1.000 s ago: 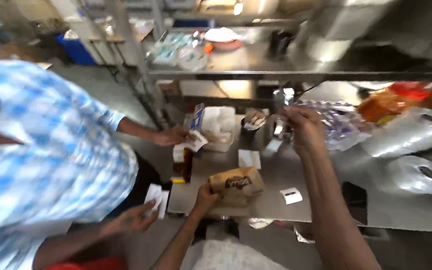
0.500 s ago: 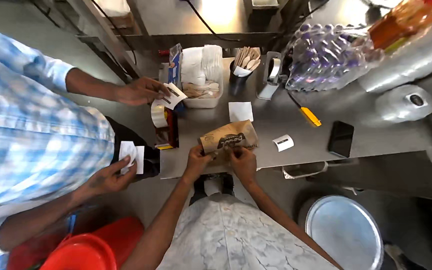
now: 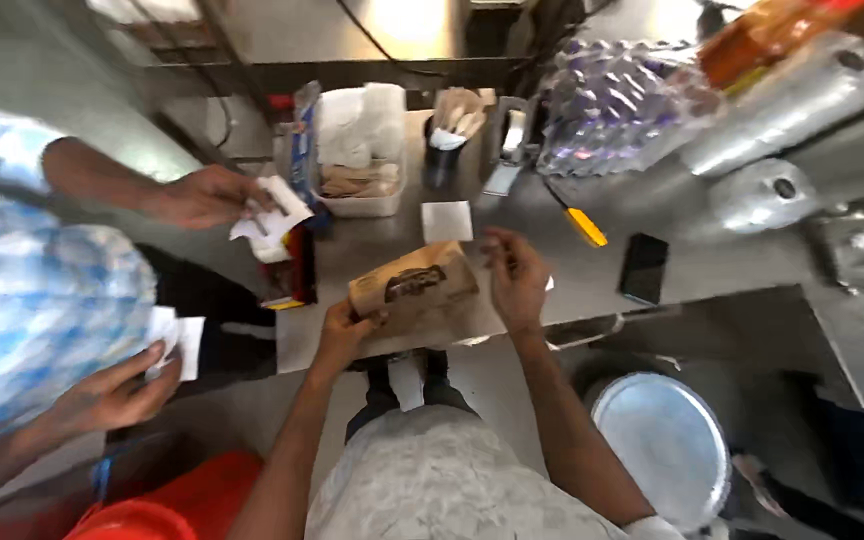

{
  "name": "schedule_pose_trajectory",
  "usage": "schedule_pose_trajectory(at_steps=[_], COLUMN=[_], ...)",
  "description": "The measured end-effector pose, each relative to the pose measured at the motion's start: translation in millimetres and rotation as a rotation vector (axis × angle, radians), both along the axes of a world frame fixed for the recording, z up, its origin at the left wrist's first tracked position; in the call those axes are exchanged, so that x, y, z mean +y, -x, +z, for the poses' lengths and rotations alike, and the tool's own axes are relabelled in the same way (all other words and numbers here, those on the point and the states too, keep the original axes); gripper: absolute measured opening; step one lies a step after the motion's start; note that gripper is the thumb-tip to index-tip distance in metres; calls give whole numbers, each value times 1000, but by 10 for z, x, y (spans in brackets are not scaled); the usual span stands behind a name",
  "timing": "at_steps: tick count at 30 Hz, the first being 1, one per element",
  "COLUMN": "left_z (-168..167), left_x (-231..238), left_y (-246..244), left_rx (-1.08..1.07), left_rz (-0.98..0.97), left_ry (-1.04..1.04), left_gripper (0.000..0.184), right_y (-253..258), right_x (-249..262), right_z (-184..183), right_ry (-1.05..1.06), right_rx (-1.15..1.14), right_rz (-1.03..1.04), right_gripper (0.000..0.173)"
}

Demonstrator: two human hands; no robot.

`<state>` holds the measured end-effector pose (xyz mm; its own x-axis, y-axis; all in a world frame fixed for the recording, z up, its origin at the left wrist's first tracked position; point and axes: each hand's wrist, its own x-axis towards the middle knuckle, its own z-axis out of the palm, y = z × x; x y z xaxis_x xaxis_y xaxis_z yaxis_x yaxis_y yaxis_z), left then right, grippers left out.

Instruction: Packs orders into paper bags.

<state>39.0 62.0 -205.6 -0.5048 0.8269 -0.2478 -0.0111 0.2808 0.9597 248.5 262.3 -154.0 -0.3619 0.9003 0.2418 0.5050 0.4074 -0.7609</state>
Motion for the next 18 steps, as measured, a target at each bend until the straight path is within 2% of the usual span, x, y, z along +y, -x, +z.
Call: schedule_pose_trajectory(at_steps=[3, 5, 7, 8, 10, 12, 13, 15, 16, 18], left_z=[-127, -138, -191, -222, -278, -389, -462, -589, -620, -609], left_x=[-80, -85, -129, -214, -415, -588, -662, -777, -812, -867], left_y=[-11, -9, -43, -6, 116, 294, 420, 662, 757, 875], left_rx=[-67, -102, -114, -101, -62, -4, 23, 43, 42, 14], left_rz=[40, 61, 131, 207, 375, 457, 433, 347, 318, 280], left_ry=[-113, -146, -149, -144, -82, 88, 177, 280, 289, 233], left_gripper=[30, 31, 31, 31, 36, 34, 32, 31, 32, 33], right_y=[-937, -1315, -1440, -1323, -900, -467, -218, 391, 717, 1306], right_x=[573, 812, 785, 675, 274, -415, -803, -1392, -1580, -1777], right_z=[-454, -823, -791, -618, -188, 76, 141, 104, -24, -330], right_ry=[197, 405, 372, 284, 75, 28, 129, 464, 633, 817], right_rx=[-279, -371, -343, -286, -70, 195, 265, 200, 162, 115], right_rz=[-275, -325, -343, -322, -201, 139, 389, 805, 858, 689], right_gripper=[46, 65, 69, 65, 46, 30, 26, 29, 32, 41])
